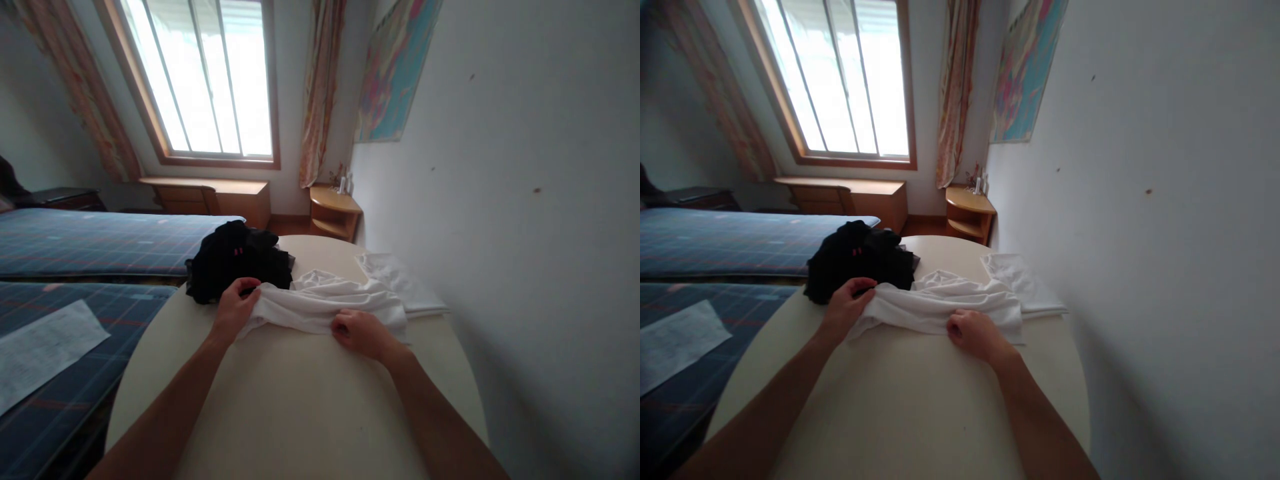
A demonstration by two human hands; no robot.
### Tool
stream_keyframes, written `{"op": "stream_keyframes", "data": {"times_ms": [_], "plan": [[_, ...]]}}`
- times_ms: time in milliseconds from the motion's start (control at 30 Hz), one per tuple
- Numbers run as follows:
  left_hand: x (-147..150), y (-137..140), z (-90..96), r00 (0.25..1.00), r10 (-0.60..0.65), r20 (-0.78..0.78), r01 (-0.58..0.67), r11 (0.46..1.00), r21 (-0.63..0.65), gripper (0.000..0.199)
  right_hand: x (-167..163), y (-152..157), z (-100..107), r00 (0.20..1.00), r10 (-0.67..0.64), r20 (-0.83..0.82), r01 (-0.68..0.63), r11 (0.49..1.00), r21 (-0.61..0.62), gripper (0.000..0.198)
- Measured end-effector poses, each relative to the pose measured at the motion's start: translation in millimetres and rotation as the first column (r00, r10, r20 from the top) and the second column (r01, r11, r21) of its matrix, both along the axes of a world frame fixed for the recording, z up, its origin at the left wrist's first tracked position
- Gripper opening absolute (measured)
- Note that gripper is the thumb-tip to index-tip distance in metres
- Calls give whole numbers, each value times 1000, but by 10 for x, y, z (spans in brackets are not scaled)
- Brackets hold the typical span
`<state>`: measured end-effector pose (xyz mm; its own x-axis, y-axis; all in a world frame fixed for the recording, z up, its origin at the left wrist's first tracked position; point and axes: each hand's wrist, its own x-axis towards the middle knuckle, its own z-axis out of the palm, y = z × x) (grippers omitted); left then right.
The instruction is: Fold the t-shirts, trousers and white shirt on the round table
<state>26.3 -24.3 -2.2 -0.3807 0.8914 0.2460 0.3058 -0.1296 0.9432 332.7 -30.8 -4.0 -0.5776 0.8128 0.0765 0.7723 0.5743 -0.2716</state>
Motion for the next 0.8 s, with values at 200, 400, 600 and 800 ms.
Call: {"op": "stream_keyframes", "data": {"times_ms": [200,400,600,800], "plan": [[-11,3,-7,999,31,-38,-31,1000,4,25,15,5,19,996,-49,75,44,997,68,16],[-26,16,-18,999,40,-34,-40,999,11,24,28,29,11,987,-155,49,149,983,110,16],[-13,6,-13,998,42,-42,-42,999,9,26,41,78,-37,971,-240,7,238,965,109,22],[-24,3,-24,999,34,-42,-33,999,22,28,106,102,-87,990,-143,-1,143,989,47,19]]}}
